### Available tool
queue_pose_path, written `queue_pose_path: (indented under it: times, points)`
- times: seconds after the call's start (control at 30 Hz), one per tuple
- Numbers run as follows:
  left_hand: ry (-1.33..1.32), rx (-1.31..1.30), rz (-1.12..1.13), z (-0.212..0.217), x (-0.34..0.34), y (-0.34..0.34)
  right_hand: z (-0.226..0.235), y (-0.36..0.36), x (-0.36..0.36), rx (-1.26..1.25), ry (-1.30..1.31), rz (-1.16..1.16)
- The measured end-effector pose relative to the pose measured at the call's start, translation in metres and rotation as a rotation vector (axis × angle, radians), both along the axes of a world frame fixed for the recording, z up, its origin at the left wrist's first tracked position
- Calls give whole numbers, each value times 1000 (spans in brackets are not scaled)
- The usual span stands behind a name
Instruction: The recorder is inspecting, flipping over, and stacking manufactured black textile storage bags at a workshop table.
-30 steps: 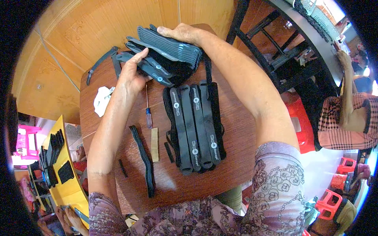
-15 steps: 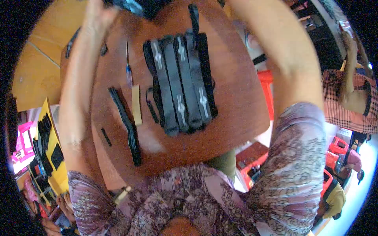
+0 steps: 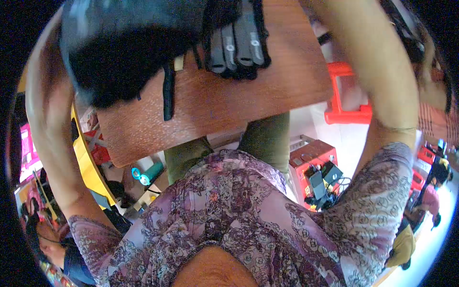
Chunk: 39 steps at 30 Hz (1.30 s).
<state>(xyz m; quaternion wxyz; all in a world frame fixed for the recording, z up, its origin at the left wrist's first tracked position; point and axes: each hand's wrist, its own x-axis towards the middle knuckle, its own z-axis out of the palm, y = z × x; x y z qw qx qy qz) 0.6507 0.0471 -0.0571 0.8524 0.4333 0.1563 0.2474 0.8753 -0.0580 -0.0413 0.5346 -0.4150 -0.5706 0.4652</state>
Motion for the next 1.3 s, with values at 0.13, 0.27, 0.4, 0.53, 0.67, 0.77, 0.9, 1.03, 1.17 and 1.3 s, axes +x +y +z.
queue_pose_path:
  times: [0.13,0.27,0.4,0.53,0.67,0.77,0.9,1.03,1.17,1.3]
  points:
    - [276,189,207,-8,-15,-90,-50,-54,-18,319,-478,-163]
    - [355,122,189,-21,-16,-153,-54,-109,-50,-107,-220,-199]
    - [274,-49,120,-52,-2,-174,-73,-137,-41,-242,-112,-194]
    - [263,-82,44,-65,23,-167,-82,-135,-11,-424,-41,-203]
    - [171,42,128,-83,57,-150,-95,-119,19,-486,119,-242]
    - [227,41,174,-75,76,-135,-92,-99,35,-410,38,-267]
    - [248,5,139,-55,67,-137,-84,-105,30,-416,-7,-254]
    - [332,-21,-4,-75,49,-121,-98,-112,27,-516,132,-267]
    - [300,-75,-43,-93,44,-123,-97,-120,34,-533,215,-280]
    - [277,-9,10,-86,44,-131,-88,-128,25,-456,175,-292]
